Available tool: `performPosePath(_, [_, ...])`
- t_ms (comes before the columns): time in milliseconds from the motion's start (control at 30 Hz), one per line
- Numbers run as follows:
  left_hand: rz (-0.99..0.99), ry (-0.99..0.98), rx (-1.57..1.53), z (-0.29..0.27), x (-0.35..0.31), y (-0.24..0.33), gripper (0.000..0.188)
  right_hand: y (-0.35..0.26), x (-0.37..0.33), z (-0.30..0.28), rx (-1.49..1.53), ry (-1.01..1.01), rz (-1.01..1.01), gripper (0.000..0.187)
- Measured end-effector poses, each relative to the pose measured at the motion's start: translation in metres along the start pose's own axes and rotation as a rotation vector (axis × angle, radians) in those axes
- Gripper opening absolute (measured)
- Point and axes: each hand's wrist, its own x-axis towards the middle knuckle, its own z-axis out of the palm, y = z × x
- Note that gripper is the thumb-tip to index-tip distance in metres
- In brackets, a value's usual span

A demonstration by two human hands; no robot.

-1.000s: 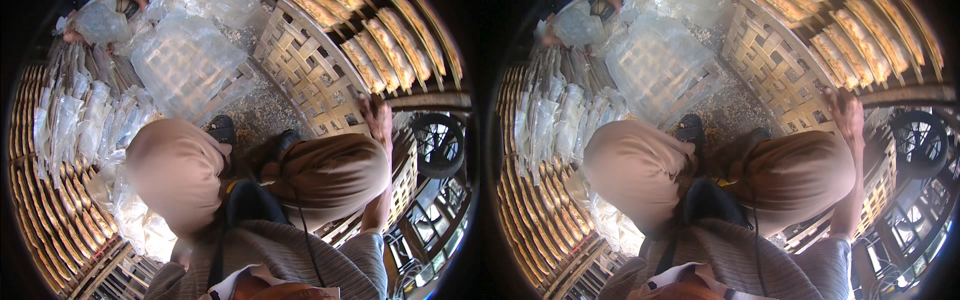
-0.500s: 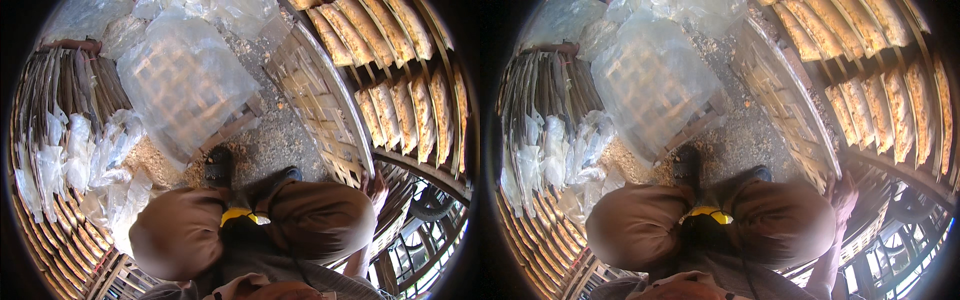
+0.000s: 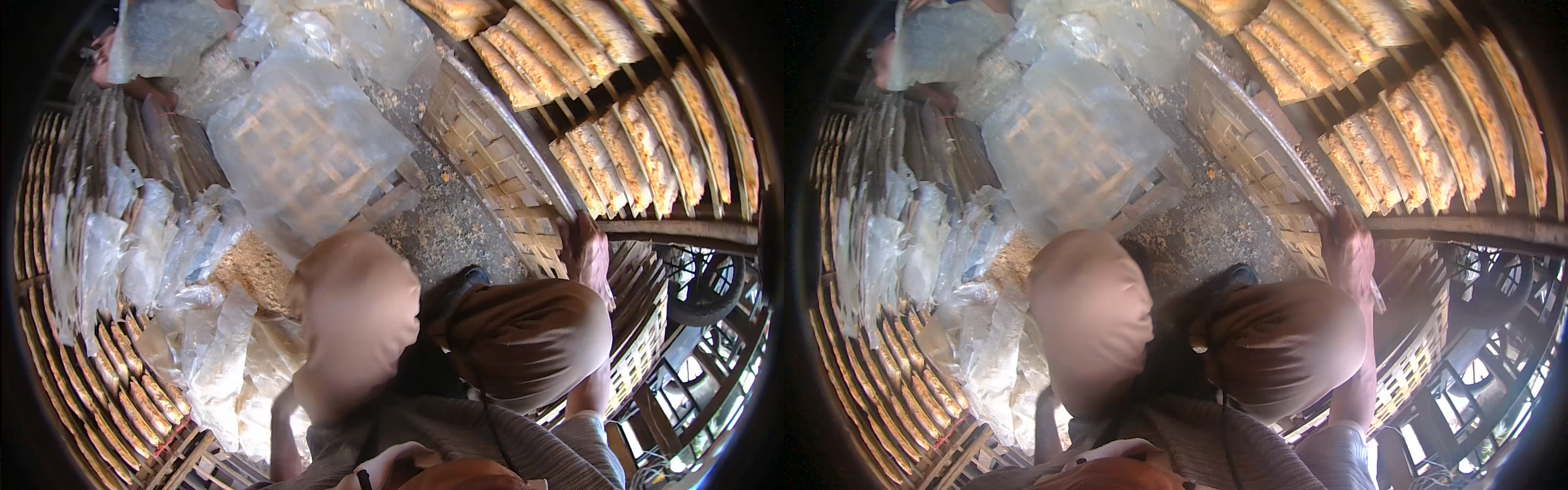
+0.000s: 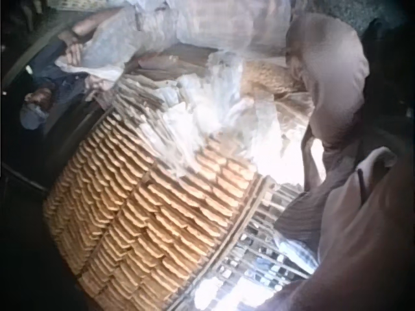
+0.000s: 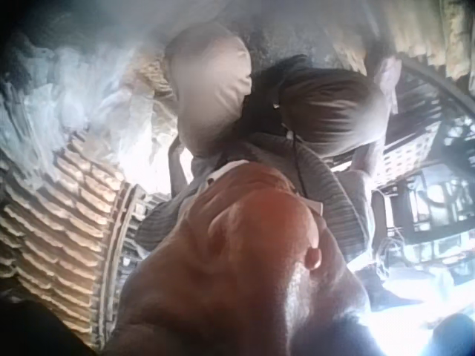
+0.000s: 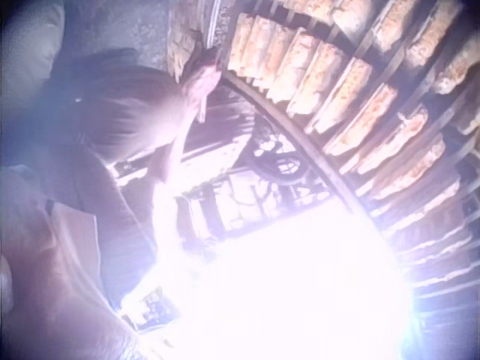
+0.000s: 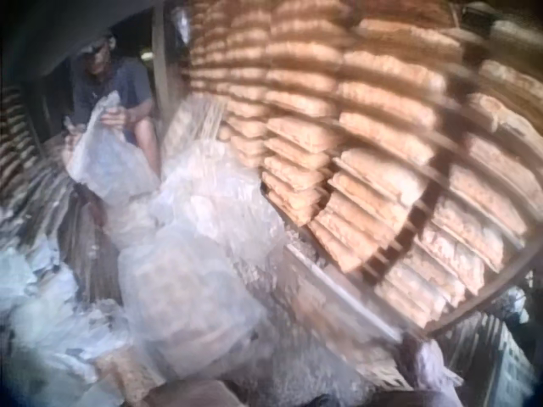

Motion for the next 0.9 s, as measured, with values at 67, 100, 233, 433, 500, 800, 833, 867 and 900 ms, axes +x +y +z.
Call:
performPosePath(67, [-0.168, 0.009, -0.037, -0.061, -0.009, -0.028, 0.041, 0.0, 0.001, -0.008, -0.006, 0.01, 0.018, 0.031])
performPosePath(100, [-0.256, 0.008, -0.056, -0.091, -0.012, -0.037, 0.046, 0.0, -0.003, -0.017, 0.008, 0.062, -0.002, 0.033])
performPosePath(233, [0.092, 0.088, 0.49, -0.146, 0.062, -0.008, 0.052, 0.013, 0.002, -0.044, 0.177, 0.198, -0.038, 0.039])
performPosePath(433, [0.422, -0.336, 0.315, -0.019, 0.125, 0.164, 0.048, 0.0, -0.003, -0.12, 0.634, 0.323, 0.07, 0.037])
performPosePath(500, [0.431, -0.391, 0.263, 0.021, 0.159, 0.181, 0.05, -0.006, -0.004, -0.134, 0.744, 0.443, 0.031, 0.032])
performPosePath(800, [0.53, -0.787, -0.533, 0.132, 0.191, 0.189, 0.039, 0.001, -0.022, -0.167, 1.033, 0.568, -0.113, 0.028])
performPosePath(833, [0.57, -0.777, -0.554, 0.136, 0.19, 0.186, 0.037, 0.016, -0.023, -0.171, 1.024, 0.497, -0.079, 0.035])
performPosePath(867, [0.584, -0.766, -0.57, 0.142, 0.183, 0.176, 0.035, 0.011, -0.031, -0.173, 0.866, 0.53, -0.047, 0.044])
performPosePath(900, [0.613, -0.755, -0.588, 0.145, 0.178, 0.172, 0.034, 0.001, -0.036, -0.186, 0.707, 0.563, -0.03, 0.053])
